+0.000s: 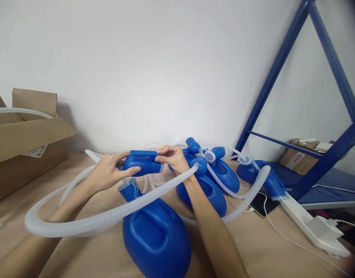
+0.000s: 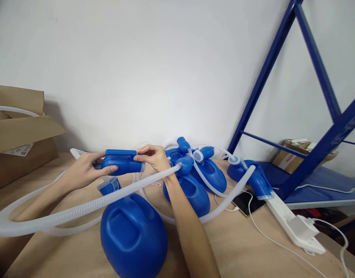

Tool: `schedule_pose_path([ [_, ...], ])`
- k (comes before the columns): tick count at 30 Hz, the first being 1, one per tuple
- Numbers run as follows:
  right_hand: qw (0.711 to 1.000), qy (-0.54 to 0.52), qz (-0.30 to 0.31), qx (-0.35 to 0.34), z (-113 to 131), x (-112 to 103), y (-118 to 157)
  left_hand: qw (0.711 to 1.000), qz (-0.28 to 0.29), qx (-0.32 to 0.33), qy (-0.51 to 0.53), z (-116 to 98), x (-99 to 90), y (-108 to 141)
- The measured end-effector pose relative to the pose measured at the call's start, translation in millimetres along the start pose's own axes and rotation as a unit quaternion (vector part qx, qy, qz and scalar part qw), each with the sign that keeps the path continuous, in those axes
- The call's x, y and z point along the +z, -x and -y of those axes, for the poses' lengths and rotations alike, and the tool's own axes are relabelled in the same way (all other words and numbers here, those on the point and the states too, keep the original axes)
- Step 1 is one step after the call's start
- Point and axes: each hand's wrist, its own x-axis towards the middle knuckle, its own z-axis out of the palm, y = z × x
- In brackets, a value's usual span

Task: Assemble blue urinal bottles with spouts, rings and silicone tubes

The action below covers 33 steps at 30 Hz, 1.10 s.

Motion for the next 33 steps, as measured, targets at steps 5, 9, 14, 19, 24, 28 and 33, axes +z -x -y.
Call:
schedule_pose_path([
  [5, 0.998, -0.041, 0.005, -0.044, -3, 4, 2, 0.999, -0.006, -0.007, 0.038, -4, -4.2, -1],
  [9, 0.998, -0.015, 0.014, -0.054, -3, 2, 2, 0.998, 0.000, -0.008, 0.058, -5, -7.3, 0],
  [14, 0.999, 0.021, 0.008, -0.035, 1, -1, 1, 0.998, 0.024, -0.018, 0.052, -1, -5.0, -1],
  [19, 0.999, 0.042, 0.001, -0.026, 3, 2, 1, 0.999, 0.018, -0.017, 0.038, -1, -5.1, 0],
  [24, 0.999, 0.025, -0.030, -0.033, 1, 9, 0, 0.999, -0.015, -0.025, 0.038, -8, -3.0, 1],
  [28, 0.998, 0.018, -0.053, -0.015, -5, 15, 0, 0.999, -0.023, -0.036, 0.024, -10, -1.3, 0],
  [33, 0.998, 0.005, -0.063, -0.009, -12, 21, 1, 0.998, -0.035, -0.054, -0.017, -14, -3.9, 0],
])
